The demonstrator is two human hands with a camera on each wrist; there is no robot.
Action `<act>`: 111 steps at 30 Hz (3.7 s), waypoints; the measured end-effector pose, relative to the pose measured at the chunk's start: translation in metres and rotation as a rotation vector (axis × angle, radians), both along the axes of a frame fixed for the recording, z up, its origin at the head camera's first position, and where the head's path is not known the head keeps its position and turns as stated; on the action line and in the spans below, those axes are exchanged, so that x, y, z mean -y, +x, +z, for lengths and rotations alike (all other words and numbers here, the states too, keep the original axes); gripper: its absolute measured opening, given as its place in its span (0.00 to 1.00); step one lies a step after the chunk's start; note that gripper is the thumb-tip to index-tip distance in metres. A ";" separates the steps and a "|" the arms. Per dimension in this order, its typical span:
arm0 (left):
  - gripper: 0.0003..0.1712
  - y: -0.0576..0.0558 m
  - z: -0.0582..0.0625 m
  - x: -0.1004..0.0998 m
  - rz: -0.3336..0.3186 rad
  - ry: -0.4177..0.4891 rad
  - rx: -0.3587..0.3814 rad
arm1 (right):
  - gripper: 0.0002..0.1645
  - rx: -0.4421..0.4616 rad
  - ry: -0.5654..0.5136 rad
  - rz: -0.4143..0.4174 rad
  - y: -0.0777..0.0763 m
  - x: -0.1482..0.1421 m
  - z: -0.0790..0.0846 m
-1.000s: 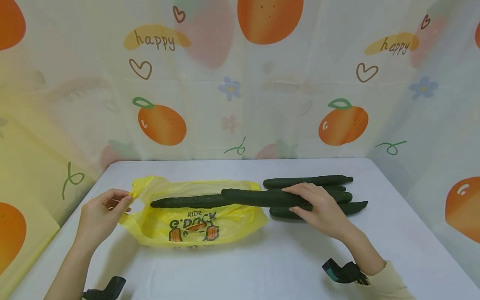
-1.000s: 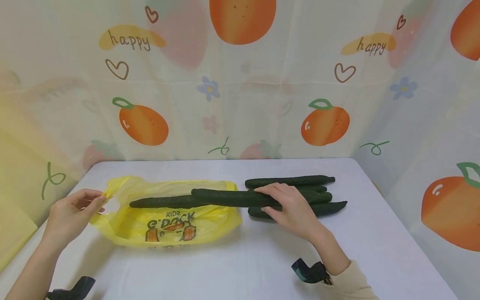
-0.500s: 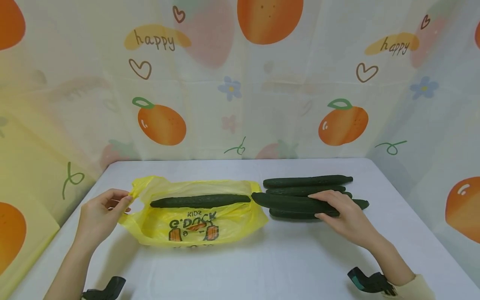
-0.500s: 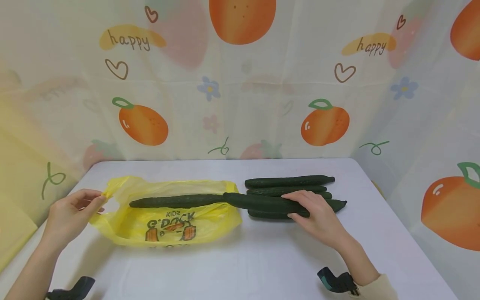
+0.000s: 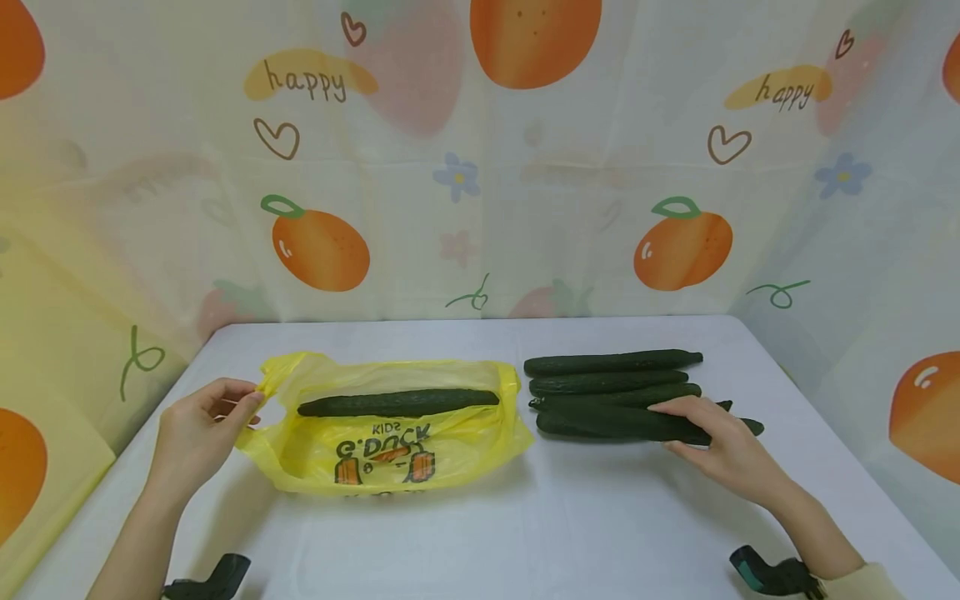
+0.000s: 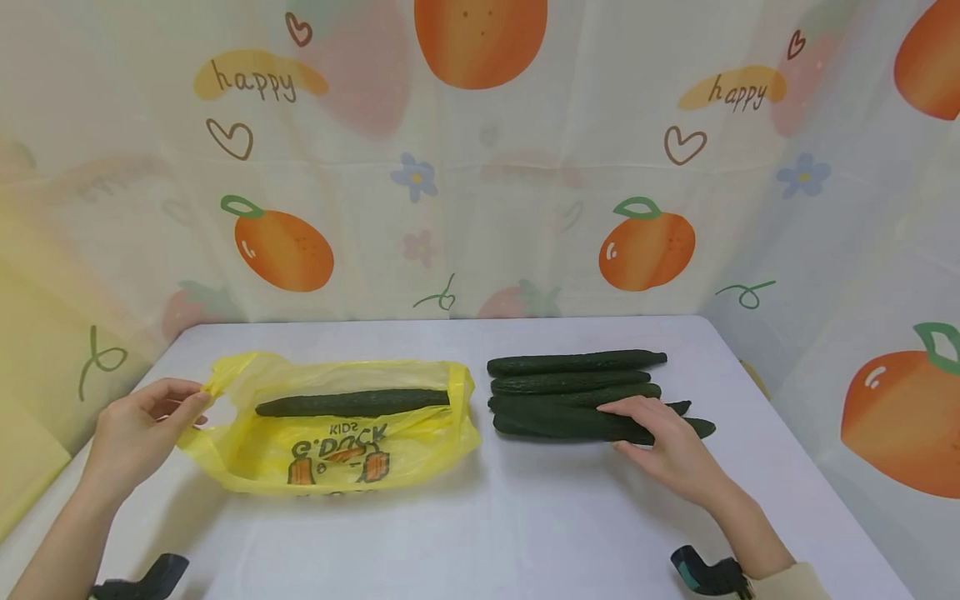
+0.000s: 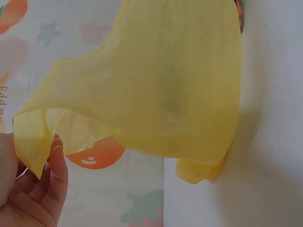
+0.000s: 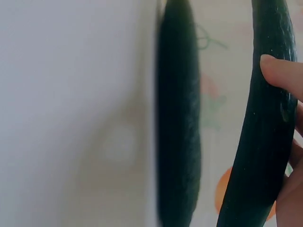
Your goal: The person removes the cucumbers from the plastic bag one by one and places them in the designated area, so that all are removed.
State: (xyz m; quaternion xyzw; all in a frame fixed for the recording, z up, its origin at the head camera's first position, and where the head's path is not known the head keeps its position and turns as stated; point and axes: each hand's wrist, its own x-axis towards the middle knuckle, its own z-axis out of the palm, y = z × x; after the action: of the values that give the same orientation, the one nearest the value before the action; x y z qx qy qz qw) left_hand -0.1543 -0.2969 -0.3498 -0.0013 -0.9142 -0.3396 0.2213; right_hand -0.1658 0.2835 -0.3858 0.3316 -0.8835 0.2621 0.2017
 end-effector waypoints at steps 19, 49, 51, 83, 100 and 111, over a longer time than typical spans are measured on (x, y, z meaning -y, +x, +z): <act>0.08 -0.001 0.003 0.000 0.001 -0.009 0.000 | 0.31 0.086 0.185 -0.022 -0.009 -0.009 -0.025; 0.09 -0.002 0.002 -0.002 0.011 -0.006 0.020 | 0.29 0.040 0.220 -0.044 -0.016 -0.004 -0.036; 0.09 -0.002 0.002 -0.002 0.010 -0.005 0.018 | 0.29 0.039 0.215 -0.043 -0.016 -0.004 -0.036; 0.09 -0.006 0.003 -0.003 0.003 -0.017 0.017 | 0.23 0.012 0.252 -0.064 -0.016 -0.003 -0.029; 0.09 -0.005 0.005 -0.004 0.002 0.001 0.017 | 0.28 0.032 0.181 -0.060 -0.017 0.009 -0.017; 0.09 -0.004 0.005 -0.004 -0.001 0.004 0.010 | 0.27 -0.073 0.062 0.055 -0.021 0.031 -0.001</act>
State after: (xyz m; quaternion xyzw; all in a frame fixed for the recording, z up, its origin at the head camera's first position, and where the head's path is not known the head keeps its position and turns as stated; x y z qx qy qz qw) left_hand -0.1587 -0.2926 -0.3452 0.0004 -0.9145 -0.3418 0.2164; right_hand -0.1870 0.2530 -0.3867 0.3713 -0.8738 0.2278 0.2161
